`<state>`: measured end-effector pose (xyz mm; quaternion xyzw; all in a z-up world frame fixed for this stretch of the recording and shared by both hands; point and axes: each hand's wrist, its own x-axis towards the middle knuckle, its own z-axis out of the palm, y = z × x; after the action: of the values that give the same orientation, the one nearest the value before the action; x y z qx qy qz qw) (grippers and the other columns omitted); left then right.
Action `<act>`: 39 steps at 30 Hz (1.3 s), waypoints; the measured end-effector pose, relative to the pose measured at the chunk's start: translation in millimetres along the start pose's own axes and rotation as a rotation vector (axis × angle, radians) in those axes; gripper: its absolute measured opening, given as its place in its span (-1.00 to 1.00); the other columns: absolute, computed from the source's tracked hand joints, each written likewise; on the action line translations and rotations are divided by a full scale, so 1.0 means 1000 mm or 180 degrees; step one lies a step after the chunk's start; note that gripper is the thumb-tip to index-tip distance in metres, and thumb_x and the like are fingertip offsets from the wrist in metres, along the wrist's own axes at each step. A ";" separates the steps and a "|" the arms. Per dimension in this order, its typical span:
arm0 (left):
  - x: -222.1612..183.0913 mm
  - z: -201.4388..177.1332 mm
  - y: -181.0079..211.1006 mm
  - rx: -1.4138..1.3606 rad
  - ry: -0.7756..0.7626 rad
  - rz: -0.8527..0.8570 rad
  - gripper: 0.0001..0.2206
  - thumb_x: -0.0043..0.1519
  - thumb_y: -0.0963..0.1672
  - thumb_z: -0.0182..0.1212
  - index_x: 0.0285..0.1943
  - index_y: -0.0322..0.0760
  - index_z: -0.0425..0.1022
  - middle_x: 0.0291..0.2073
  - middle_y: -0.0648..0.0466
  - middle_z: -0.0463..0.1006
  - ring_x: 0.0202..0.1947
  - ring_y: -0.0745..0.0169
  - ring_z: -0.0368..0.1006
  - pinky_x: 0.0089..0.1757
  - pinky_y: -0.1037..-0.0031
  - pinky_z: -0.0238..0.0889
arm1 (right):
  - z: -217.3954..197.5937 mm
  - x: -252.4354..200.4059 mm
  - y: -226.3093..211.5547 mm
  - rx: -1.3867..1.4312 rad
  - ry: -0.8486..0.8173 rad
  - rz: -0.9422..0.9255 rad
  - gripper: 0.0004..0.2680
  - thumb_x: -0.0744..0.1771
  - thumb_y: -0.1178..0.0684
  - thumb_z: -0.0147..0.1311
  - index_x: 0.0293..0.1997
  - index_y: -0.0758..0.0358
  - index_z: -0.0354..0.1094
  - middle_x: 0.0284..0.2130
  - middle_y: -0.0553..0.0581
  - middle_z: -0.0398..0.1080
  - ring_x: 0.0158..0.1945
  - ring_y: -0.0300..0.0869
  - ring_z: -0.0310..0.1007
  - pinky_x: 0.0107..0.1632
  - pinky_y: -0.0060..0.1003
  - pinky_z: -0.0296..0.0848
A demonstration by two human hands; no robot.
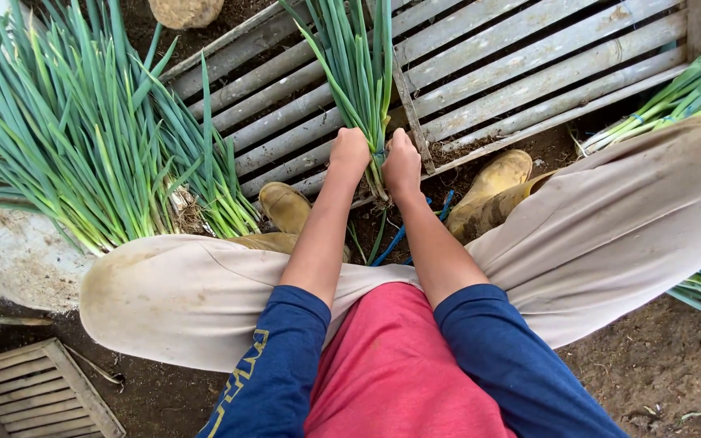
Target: Bundling green onions using plastic ties
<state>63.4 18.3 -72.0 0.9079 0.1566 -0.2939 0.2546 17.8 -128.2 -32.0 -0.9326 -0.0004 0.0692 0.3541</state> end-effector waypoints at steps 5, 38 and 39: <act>-0.007 -0.005 -0.001 -0.0265 -0.0077 0.0110 -0.70 0.12 -0.08 0.34 -0.16 -0.50 0.64 -0.18 -0.36 0.51 -0.13 -0.50 0.57 -0.19 -0.08 0.54 | 0.005 0.000 0.010 0.0046 -0.0056 0.0034 -0.90 0.39 0.24 -0.17 -0.22 0.10 0.07 -0.36 0.28 0.25 -0.35 0.36 0.44 -0.24 0.26 0.49; -0.025 -0.004 0.010 -0.0699 0.0109 -0.0018 -0.81 0.14 -0.12 0.39 -0.47 -0.35 0.70 -0.46 -0.27 0.63 -0.43 -0.21 0.62 -0.44 0.23 0.51 | -0.016 0.002 0.035 0.0688 0.0369 -0.0002 -0.91 0.38 0.26 0.03 -0.21 0.22 0.19 -0.32 0.25 0.47 -0.25 0.23 0.51 -0.24 0.12 0.49; -0.025 -0.007 0.013 -0.0705 0.0112 -0.0001 -0.81 0.14 -0.12 0.39 -0.47 -0.35 0.70 -0.46 -0.27 0.63 -0.43 -0.21 0.62 -0.44 0.23 0.51 | -0.022 0.006 0.032 0.0679 0.0383 -0.0008 -0.91 0.38 0.26 0.03 -0.21 0.22 0.19 -0.32 0.25 0.47 -0.25 0.23 0.51 -0.24 0.12 0.49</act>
<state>53.0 7.9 -46.5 0.8792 0.1928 -0.2588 0.3505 25.1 -166.5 -38.3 -0.8922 0.0272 0.0123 0.4507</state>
